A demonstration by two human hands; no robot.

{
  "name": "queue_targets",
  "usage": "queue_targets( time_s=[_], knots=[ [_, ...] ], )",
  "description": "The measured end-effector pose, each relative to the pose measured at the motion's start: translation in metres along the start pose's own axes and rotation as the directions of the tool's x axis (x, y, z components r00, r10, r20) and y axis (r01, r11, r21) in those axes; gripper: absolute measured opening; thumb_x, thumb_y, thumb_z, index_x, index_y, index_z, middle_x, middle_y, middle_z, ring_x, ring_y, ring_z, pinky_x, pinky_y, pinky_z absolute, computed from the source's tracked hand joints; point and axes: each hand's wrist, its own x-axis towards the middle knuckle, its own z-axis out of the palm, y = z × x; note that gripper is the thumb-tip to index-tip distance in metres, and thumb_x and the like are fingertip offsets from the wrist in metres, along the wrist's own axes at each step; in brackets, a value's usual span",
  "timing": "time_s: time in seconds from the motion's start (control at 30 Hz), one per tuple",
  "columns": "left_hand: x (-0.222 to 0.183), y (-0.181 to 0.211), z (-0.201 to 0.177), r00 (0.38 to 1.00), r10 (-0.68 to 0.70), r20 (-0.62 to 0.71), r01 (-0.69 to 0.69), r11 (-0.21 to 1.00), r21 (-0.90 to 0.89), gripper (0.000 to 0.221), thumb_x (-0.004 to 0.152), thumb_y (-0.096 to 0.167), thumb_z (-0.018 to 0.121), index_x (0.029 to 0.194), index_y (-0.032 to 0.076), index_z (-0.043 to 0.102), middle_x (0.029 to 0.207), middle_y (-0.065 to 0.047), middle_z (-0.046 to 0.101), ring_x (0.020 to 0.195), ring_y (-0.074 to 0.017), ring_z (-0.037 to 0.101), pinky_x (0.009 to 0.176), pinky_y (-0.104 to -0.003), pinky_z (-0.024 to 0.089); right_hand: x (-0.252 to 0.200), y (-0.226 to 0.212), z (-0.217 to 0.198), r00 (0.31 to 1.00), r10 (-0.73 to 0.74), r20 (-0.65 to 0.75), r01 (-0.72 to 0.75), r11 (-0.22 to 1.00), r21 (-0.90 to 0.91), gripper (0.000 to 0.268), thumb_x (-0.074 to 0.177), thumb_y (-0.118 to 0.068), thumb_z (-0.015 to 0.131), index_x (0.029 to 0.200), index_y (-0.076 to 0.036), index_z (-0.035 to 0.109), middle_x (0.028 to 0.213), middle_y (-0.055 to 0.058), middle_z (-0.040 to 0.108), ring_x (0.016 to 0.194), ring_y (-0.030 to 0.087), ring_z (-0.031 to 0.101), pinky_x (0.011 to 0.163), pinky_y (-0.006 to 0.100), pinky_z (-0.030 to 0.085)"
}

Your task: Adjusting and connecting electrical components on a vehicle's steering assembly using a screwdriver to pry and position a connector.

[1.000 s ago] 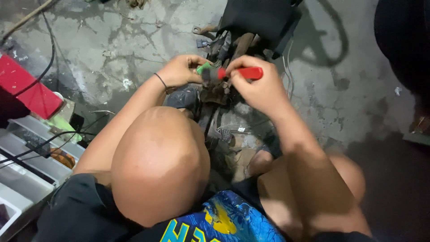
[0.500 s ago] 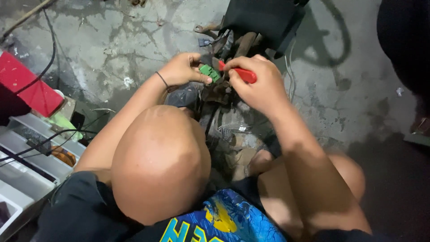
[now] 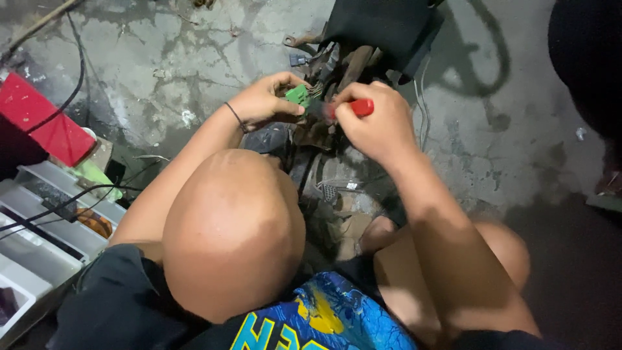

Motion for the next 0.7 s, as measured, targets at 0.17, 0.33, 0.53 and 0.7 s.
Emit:
queue_targets(
  time_s=[0.17,0.33,0.53,0.7],
  knots=[
    [0.009,-0.01,-0.004,0.999,-0.004,0.045,0.007,0.999,-0.051,0.062,0.074,0.001,0.088,0.13,0.002,0.062,0.109,-0.005,0.067,0.097,-0.0141,0.068,0.082,-0.026,0.063,0.001,0.004,0.004,0.999,-0.02,-0.046,0.025,0.993,0.113,0.014,0.087,-0.017,0.063,0.089,-0.019,0.076,0.077,0.01,0.07,0.083,0.032,0.069,0.079,0.039,0.054],
    [-0.007,0.011,0.007,0.997,-0.071,-0.013,0.07,0.994,-0.089,0.054,0.075,-0.001,0.081,0.126,0.003,0.065,0.097,-0.006,0.071,0.082,-0.0159,0.071,0.068,-0.025,0.063,0.0,0.01,0.006,0.993,-0.069,-0.1,0.067,0.997,-0.025,0.014,0.089,-0.019,0.067,0.098,-0.02,0.077,0.083,0.016,0.069,0.088,0.039,0.067,0.08,0.048,0.054],
    [-0.006,0.013,0.01,0.991,-0.131,-0.021,0.12,0.953,-0.279,0.068,0.08,-0.005,0.068,0.145,0.007,0.053,0.097,-0.016,0.069,0.079,-0.0318,0.077,0.064,-0.04,0.069,0.005,0.027,0.002,0.992,-0.041,-0.119,0.038,0.999,-0.034,0.015,0.092,-0.016,0.066,0.102,-0.021,0.076,0.087,0.009,0.072,0.088,0.032,0.068,0.082,0.043,0.054],
    [-0.003,0.038,0.001,0.986,-0.163,-0.022,0.152,0.955,-0.255,0.049,0.09,-0.001,0.047,0.136,0.014,0.054,0.101,-0.017,0.053,0.07,-0.0279,0.067,0.074,-0.041,0.066,0.012,-0.007,-0.008,0.975,0.219,0.029,-0.218,0.939,0.265,0.016,0.098,-0.017,0.057,0.103,-0.016,0.072,0.098,-0.001,0.078,0.096,0.012,0.079,0.08,0.026,0.057]
  ],
)
